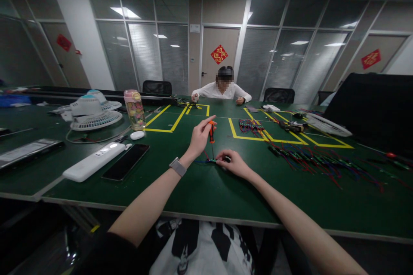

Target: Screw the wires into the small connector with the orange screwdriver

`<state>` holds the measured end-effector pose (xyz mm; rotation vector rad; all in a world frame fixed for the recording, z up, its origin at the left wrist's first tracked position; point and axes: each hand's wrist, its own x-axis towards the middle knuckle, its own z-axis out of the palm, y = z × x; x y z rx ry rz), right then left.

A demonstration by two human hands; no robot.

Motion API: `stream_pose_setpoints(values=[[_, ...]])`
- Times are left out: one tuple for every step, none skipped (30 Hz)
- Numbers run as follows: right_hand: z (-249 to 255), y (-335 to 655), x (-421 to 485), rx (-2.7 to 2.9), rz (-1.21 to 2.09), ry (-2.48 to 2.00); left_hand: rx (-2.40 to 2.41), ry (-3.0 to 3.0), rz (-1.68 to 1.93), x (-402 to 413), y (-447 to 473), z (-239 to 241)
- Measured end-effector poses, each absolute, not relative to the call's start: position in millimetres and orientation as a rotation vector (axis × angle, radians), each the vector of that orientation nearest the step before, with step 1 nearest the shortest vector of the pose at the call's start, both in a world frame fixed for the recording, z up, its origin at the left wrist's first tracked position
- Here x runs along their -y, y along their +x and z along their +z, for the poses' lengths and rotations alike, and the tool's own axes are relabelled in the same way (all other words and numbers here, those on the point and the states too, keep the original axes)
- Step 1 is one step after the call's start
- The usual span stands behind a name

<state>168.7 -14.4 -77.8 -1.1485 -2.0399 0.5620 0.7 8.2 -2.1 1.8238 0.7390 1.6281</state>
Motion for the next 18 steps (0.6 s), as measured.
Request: stream_pose_setpoints(values=[[-78.1, 168.6, 14.2, 2.04, 0.567, -1.148, -0.75, 1.811, 1.631, -8.1, 0.9, -2.0], [-78.4, 168.5, 14.0, 2.037, 0.571, -1.149, -0.77, 1.813, 1.646, -7.7, 1.1, -2.1], [-78.6, 168.3, 13.9, 2.032, 0.578, -1.149, -0.796, 1.829, 1.671, -7.3, 1.2, -2.3], [-78.7, 168.2, 13.8, 2.026, 0.589, -1.15, -0.821, 1.852, 1.699, -7.0, 1.3, -2.7], [-78.8, 168.0, 13.7, 2.021, 0.599, -1.15, -0.84, 1.871, 1.72, -6.9, 1.3, -3.1], [-78.9, 167.9, 13.5, 2.015, 0.608, -1.152, -0.845, 1.882, 1.728, -7.3, 1.3, -3.6], [-79.0, 167.8, 13.4, 2.01, 0.615, -1.154, -0.837, 1.884, 1.727, -8.2, 1.4, -4.2], [-79.1, 167.8, 13.3, 2.007, 0.62, -1.156, -0.819, 1.879, 1.715, -9.3, 1.4, -4.8], [-79.3, 167.9, 13.1, 2.006, 0.622, -1.158, -0.793, 1.866, 1.696, -10.5, 1.5, -5.3], [-79.6, 168.1, 12.9, 2.005, 0.621, -1.16, -0.767, 1.846, 1.675, -11.6, 1.7, -5.8], [-79.9, 168.3, 12.7, 2.003, 0.62, -1.163, -0.749, 1.825, 1.659, -12.1, 1.8, -6.1], [-80.2, 168.6, 12.4, 2.003, 0.62, -1.166, -0.745, 1.813, 1.653, -12.1, 1.9, -6.2], [-80.5, 168.8, 12.1, 2.004, 0.618, -1.169, -0.752, 1.814, 1.657, -11.3, 2.0, -6.1], [-80.8, 168.9, 11.8, 2.004, 0.615, -1.173, -0.768, 1.831, 1.67, -10.0, 2.0, -5.8], [-81.0, 169.0, 11.5, 2.005, 0.611, -1.177, -0.791, 1.861, 1.689, -8.2, 1.9, -5.3], [-81.1, 168.9, 11.4, 2.008, 0.606, -1.178, -0.815, 1.896, 1.709, -6.5, 1.9, -4.8], [-81.0, 168.8, 11.3, 2.011, 0.601, -1.179, -0.837, 1.927, 1.722, -5.0, 1.8, -4.3], [-80.7, 168.6, 11.4, 2.014, 0.594, -1.181, -0.852, 1.947, 1.727, -4.2, 1.8, -4.0]])
